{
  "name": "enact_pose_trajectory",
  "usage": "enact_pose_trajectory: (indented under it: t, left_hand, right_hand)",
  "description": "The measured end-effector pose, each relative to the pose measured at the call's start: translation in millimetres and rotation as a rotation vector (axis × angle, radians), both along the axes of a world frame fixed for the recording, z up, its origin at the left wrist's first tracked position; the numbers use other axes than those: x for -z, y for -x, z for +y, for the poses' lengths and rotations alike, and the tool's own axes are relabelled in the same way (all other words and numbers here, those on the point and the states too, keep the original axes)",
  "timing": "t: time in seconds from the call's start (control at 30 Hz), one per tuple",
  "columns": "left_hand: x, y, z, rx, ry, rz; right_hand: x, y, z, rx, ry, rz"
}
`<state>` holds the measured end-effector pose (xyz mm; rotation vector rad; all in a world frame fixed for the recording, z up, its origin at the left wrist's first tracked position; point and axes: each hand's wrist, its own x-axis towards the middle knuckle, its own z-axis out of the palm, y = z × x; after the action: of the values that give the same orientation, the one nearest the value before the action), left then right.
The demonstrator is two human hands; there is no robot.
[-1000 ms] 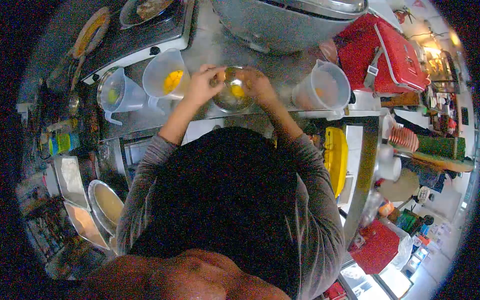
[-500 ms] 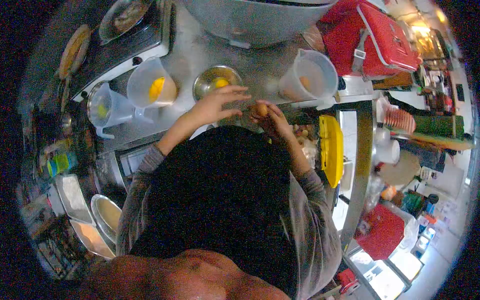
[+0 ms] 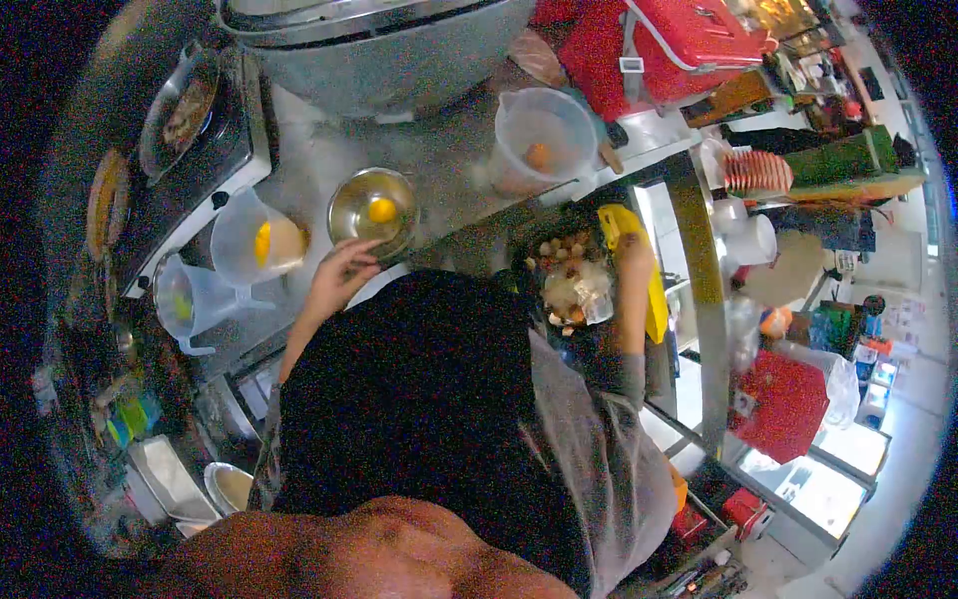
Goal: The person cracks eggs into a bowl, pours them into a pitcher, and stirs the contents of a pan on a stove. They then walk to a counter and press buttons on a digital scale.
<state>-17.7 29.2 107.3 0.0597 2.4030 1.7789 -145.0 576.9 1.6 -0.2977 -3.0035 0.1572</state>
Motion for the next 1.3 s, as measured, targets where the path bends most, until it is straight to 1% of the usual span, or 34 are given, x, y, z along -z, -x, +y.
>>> enact_pose_trajectory:
  t: [0.07,0.1,0.13,0.17,0.23,0.3,0.33,0.37,0.47,0.63,0.8,0.87,0.93,1.0,1.1,1.2,1.3]
  left_hand:
    - [1.9,-12.4,-9.6,-0.078,0.03,-0.06]
    - [14.4,-18.6,-14.4,-0.112,-0.029,-0.034]
    - [18.8,-22.1,-18.4,-0.119,-0.025,-0.041]
    - [22.0,-25.2,-21.4,-0.129,-0.023,-0.048]
    - [23.1,-28.1,-21.0,-0.168,-0.064,-0.042]
    - [18.8,-30.6,-16.1,-0.226,-0.145,-0.019]
    - [16.5,-32.7,-15.9,-0.238,-0.129,0.001]
    - [13.7,-35.0,-16.1,-0.252,-0.112,0.018]
    - [8.6,-48.4,-19.8,-0.316,-0.086,0.029]
    - [20.7,-82.6,-24.6,-0.439,-0.083,-0.021]
    - [32.2,-106.7,-27.4,-0.51,-0.165,-0.086]
    - [46.0,-111.5,-27.3,-0.53,-0.169,-0.056]
    - [48.8,-112.2,-27.5,-0.534,-0.179,-0.043]
    - [48.6,-110.4,-25.4,-0.527,-0.196,-0.048]
    - [43.8,-104.7,-25.3,-0.492,-0.155,-0.079]
    - [40.7,-100.1,-27.1,-0.447,-0.104,-0.048]
    - [38.1,-98.0,-27.1,-0.441,-0.117,-0.039]
  right_hand:
    - [-123.9,28.9,-59.8,-0.033,0.37,0.179]
    - [-154.8,47.5,-76.2,-0.314,0.484,0.302]
    - [-197.8,52.8,-112.6,-0.34,0.597,0.224]
    - [-203.8,73.7,-127.3,-0.452,0.605,0.107]
    - [-193.2,112.1,-162.0,-0.769,0.614,-0.174]
    - [-162.2,156.8,-196.2,-0.799,0.162,-0.626]
    - [-141.3,174.1,-208.0,-0.842,-0.037,-0.783]
    - [-120.5,185.7,-213.9,-0.861,-0.147,-0.839]
    - [-77.8,212.2,-212.7,-0.893,-0.247,-0.853]
    - [-52.5,229.4,-202.7,-0.91,-0.276,-0.824]
    - [-47.3,234.7,-199.6,-0.904,-0.31,-0.829]
    - [-46.6,238.6,-202.7,-0.907,-0.315,-0.824]
    - [-46.8,237.1,-209.1,-0.921,-0.305,-0.817]
    - [-49.3,235.8,-207.0,-0.917,-0.299,-0.812]
    - [-49.4,230.7,-204.5,-0.921,-0.288,-0.812]
    - [-54.8,231.1,-202.7,-0.931,-0.273,-0.804]
    - [-55.3,229.2,-196.4,-0.922,-0.262,-0.801]
